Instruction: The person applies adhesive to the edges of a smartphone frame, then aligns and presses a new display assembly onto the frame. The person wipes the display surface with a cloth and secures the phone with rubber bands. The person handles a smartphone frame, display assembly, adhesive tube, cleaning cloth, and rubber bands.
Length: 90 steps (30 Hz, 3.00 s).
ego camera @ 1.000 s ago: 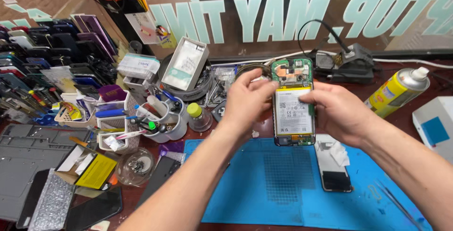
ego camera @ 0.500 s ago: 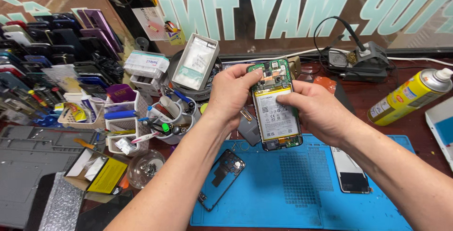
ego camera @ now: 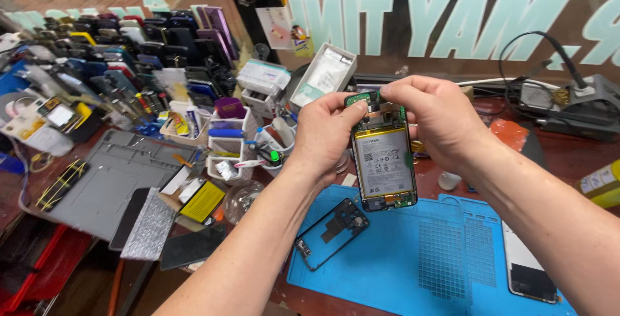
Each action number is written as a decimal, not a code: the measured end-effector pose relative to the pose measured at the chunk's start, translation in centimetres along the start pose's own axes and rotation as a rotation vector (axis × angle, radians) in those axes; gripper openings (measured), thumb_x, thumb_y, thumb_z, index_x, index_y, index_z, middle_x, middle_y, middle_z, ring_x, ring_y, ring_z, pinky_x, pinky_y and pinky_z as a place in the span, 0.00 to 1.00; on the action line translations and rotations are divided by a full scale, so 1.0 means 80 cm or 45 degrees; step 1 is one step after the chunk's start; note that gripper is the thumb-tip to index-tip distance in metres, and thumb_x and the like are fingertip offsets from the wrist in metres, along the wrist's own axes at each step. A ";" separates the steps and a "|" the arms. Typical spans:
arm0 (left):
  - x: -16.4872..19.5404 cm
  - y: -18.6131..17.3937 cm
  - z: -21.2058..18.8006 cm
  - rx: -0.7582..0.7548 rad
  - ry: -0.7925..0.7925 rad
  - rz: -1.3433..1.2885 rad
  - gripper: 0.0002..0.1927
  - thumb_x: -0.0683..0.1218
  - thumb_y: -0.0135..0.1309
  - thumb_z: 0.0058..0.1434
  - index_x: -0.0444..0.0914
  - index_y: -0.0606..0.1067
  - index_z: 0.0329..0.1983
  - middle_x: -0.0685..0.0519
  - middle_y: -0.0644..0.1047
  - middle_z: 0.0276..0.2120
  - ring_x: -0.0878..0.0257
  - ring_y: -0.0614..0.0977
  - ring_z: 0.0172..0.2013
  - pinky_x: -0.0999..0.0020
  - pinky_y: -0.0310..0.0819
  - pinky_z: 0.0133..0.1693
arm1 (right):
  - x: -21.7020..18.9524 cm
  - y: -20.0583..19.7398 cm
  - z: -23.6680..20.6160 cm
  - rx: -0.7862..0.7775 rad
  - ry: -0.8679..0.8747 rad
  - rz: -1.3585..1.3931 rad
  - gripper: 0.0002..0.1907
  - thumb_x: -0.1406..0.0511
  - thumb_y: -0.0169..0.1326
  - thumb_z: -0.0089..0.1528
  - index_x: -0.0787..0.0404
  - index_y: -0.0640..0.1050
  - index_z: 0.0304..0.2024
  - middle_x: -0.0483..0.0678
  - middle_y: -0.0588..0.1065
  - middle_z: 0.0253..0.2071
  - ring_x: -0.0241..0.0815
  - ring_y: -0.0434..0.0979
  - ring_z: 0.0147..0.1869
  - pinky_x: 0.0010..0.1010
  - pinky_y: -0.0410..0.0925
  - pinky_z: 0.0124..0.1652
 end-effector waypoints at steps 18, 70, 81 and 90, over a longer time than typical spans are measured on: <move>0.137 -0.252 -0.017 0.078 0.197 -0.154 0.06 0.42 0.57 0.63 0.34 0.78 0.39 0.53 0.81 0.32 0.67 0.81 0.31 0.70 0.78 0.32 | -0.026 0.295 0.076 -0.064 -0.218 -0.150 0.09 0.68 0.58 0.59 0.63 0.79 0.42 0.46 0.80 0.33 0.32 0.78 0.34 0.25 0.70 0.32; 0.419 -1.260 -0.053 0.515 0.136 -0.282 0.06 0.41 0.59 0.62 0.35 0.76 0.40 0.50 0.79 0.32 0.61 0.82 0.29 0.62 0.80 0.26 | 0.126 1.317 0.318 -0.474 -0.411 -0.531 0.09 0.69 0.58 0.63 0.61 0.82 0.46 0.43 0.78 0.29 0.27 0.72 0.29 0.21 0.64 0.25; 0.428 -1.381 -0.062 0.471 0.121 -0.334 0.09 0.40 0.57 0.63 0.33 0.77 0.45 0.50 0.81 0.35 0.61 0.84 0.31 0.64 0.81 0.30 | 0.183 1.435 0.356 -0.583 -0.222 -0.253 0.12 0.71 0.56 0.61 0.64 0.79 0.47 0.42 0.82 0.38 0.27 0.79 0.37 0.21 0.73 0.36; 0.442 -1.465 -0.050 0.474 0.127 -0.333 0.09 0.38 0.59 0.61 0.31 0.77 0.45 0.50 0.80 0.34 0.64 0.82 0.30 0.69 0.77 0.29 | 0.227 1.510 0.409 -0.498 -0.018 -0.332 0.08 0.70 0.58 0.62 0.68 0.81 0.43 0.47 0.81 0.35 0.31 0.78 0.36 0.24 0.71 0.36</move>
Point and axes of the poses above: each hand's wrist, its own z-axis towards the middle knuckle, its own y-axis out of the palm, x = y × z, the point moved 10 cm from there along z, towards the middle knuckle
